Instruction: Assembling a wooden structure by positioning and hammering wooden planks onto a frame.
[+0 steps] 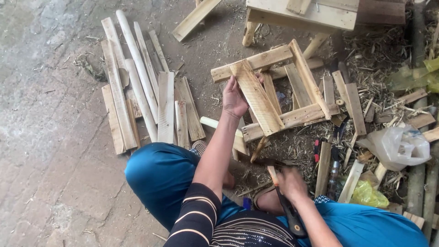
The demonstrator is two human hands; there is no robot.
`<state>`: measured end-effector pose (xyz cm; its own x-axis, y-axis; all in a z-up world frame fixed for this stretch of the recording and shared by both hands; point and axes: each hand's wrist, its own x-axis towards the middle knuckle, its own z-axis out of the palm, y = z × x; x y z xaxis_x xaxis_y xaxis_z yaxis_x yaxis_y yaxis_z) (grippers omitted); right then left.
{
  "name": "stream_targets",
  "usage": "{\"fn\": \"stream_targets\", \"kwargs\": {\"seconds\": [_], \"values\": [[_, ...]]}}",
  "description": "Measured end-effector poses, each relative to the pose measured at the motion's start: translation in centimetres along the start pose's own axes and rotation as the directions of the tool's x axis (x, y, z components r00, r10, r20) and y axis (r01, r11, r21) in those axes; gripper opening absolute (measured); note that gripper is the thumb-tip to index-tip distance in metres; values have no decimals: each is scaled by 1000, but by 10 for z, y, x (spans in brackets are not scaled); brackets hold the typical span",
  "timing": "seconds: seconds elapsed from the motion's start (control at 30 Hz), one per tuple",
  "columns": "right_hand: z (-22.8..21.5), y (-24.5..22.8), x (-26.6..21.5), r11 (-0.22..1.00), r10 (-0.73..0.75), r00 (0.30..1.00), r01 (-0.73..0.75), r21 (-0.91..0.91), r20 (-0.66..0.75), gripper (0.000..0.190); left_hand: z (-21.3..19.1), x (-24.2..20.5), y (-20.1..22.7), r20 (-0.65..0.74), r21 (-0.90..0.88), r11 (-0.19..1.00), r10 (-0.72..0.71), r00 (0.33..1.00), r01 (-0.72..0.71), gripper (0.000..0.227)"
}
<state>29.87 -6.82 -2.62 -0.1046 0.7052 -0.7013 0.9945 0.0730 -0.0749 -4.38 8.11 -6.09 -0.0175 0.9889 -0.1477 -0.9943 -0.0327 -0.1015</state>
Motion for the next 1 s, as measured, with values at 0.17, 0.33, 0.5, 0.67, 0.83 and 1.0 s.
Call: {"fn": "stream_targets", "kwargs": {"seconds": [0.17,0.33,0.5,0.67,0.83,1.0], "values": [[-120,-102,-13,761,-369,345,645,-67,-863,32,-28,10,9,-188,48,987,159,969,-152,72],[-182,-214,-4,731,-463,521,682,25,-717,63,-61,35,30,-226,6,964,261,938,-267,53],[-157,-239,86,884,-369,712,467,10,-597,101,-84,57,43,-211,-74,982,156,965,-175,49],[-159,-236,104,926,-307,774,378,16,-554,91,-130,81,42,-240,41,985,175,955,-170,34],[-154,-232,114,929,-298,755,371,6,-584,87,-122,82,37,-283,65,985,171,944,-159,31],[-159,-238,104,943,-260,767,331,15,-586,85,-62,57,36,-328,100,978,205,922,-182,31]]}}
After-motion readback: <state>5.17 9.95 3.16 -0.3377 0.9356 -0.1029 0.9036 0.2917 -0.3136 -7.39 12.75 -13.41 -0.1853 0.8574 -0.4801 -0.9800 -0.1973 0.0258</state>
